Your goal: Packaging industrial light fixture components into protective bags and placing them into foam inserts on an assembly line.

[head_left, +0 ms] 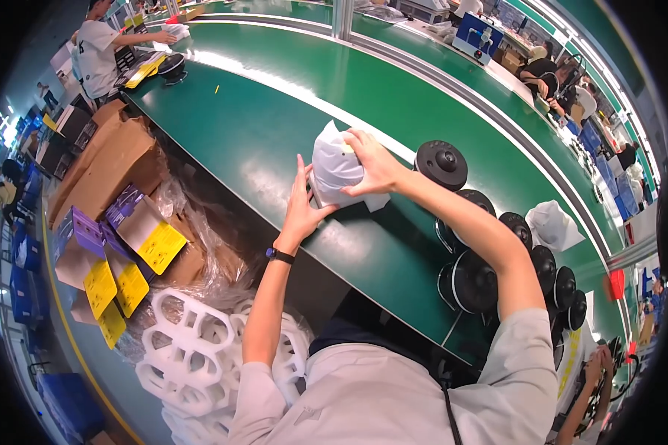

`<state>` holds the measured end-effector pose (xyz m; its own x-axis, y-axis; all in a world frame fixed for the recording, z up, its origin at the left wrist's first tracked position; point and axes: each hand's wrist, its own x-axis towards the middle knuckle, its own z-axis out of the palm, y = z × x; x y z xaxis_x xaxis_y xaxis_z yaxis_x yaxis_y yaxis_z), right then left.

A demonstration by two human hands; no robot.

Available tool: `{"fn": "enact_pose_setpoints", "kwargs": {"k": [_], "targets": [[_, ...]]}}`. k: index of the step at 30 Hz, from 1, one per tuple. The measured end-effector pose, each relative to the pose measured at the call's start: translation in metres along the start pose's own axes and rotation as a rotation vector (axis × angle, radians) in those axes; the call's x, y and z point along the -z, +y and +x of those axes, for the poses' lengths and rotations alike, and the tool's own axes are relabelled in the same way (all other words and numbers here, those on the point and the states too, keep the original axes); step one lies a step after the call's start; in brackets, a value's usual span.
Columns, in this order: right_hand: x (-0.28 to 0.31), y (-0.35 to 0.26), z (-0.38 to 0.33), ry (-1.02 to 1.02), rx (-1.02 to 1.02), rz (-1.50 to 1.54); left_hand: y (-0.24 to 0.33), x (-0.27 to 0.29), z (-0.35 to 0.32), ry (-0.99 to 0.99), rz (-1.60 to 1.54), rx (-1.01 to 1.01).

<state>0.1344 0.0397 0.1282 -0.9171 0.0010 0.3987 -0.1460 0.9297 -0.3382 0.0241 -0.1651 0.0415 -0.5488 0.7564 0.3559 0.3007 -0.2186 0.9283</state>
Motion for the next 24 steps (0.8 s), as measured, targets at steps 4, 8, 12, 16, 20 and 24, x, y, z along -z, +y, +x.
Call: {"fn": "enact_pose_setpoints", "kwargs": {"k": [4,8,12,16,20,24], "targets": [[-0.013,0.009,0.005,0.038,0.068,-0.064,-0.002,-0.002,0.002,0.005,0.081,-0.049],[-0.001,-0.017,0.005,-0.023,-0.041,-0.13,0.01,0.004,0.002,-0.002,0.251,-0.136],[0.077,-0.05,-0.016,0.422,-0.109,0.319,0.05,-0.031,-0.014,0.132,0.525,-0.28],[0.223,-0.114,-0.066,0.491,0.352,2.023,0.18,-0.103,-0.072,-0.127,0.08,-0.196],[0.258,-0.16,-0.084,0.519,0.641,1.949,0.215,-0.15,-0.1,-0.566,-0.292,-0.031],[0.277,-0.204,-0.119,0.373,0.831,1.943,0.235,-0.189,-0.099,-0.582,-0.505,0.061]]}}
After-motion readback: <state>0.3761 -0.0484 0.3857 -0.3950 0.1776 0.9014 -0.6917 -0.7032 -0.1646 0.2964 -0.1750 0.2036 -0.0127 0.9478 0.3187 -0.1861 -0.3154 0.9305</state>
